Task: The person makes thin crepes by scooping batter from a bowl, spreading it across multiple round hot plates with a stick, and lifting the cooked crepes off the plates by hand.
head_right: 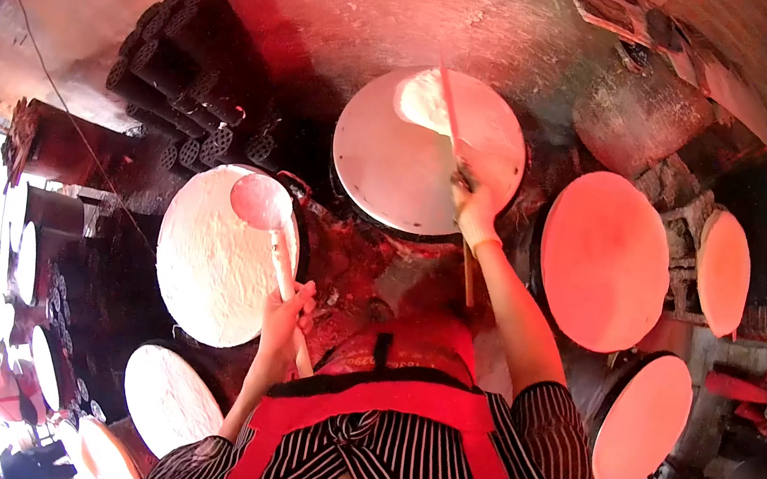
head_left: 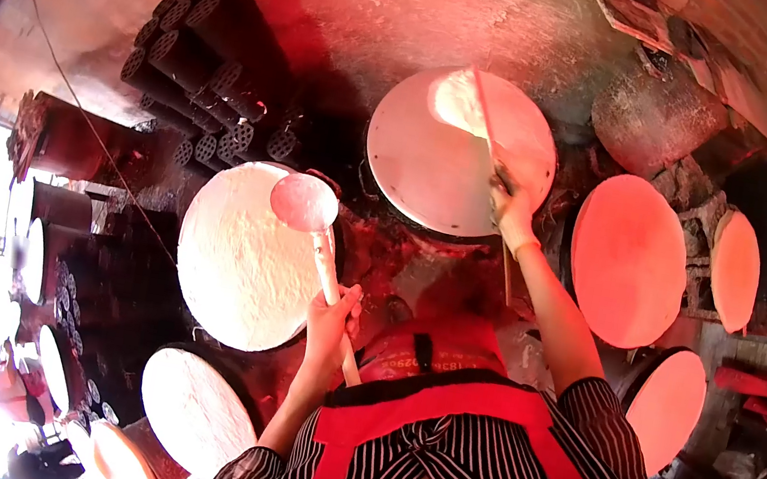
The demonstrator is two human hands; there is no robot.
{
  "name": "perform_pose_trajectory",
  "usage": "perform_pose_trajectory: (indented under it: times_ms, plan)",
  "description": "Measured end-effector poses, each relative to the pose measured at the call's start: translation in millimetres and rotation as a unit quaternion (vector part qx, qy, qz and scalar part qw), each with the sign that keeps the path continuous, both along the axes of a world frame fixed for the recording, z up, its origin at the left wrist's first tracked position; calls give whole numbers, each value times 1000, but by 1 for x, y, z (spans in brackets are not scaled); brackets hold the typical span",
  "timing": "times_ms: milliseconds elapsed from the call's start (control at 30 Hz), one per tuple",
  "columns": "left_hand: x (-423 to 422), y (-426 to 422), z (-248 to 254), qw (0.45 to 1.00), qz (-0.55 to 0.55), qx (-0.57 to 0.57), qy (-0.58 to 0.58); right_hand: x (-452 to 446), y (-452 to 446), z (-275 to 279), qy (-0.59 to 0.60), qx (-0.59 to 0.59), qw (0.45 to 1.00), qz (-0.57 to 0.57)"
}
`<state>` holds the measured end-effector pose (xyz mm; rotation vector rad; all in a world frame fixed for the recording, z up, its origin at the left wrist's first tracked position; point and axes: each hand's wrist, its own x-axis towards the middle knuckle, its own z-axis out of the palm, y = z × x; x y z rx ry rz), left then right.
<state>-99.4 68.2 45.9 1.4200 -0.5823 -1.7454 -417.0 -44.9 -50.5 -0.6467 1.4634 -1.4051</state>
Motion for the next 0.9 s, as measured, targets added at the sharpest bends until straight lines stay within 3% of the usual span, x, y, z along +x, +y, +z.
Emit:
perform_pose_trajectory:
  times_ms: [67,167,267,333,400,467,633,733,800,900]
  plan:
    - [-9,6,4,1000,22,16,6,9,-11,29,13,98,994,45]
    - [-24,15,10,998,59,27,1,-6,-12,3,16,75,986,151]
    - [-33,28,-1,994,100,31,-23,-43,34,83,-80,146,950,263]
    - [-40,34,0,989,125,44,-70,-74,39,67,1,145,965,219]
    - [-43,44,-6,986,135,44,-85,-84,19,55,14,151,985,86]
    - [-48,53,-10,983,143,42,-103,-90,-7,46,34,128,987,90]
    - [-79,64,-6,976,201,13,-85,-79,-17,26,31,178,936,303]
    - [-89,67,-8,972,218,17,-86,-104,23,78,-32,169,906,387]
    - [-95,66,-6,969,230,23,-87,-137,20,74,-24,167,900,402]
    - [-111,69,3,969,226,2,-96,-149,-23,39,50,147,950,272]
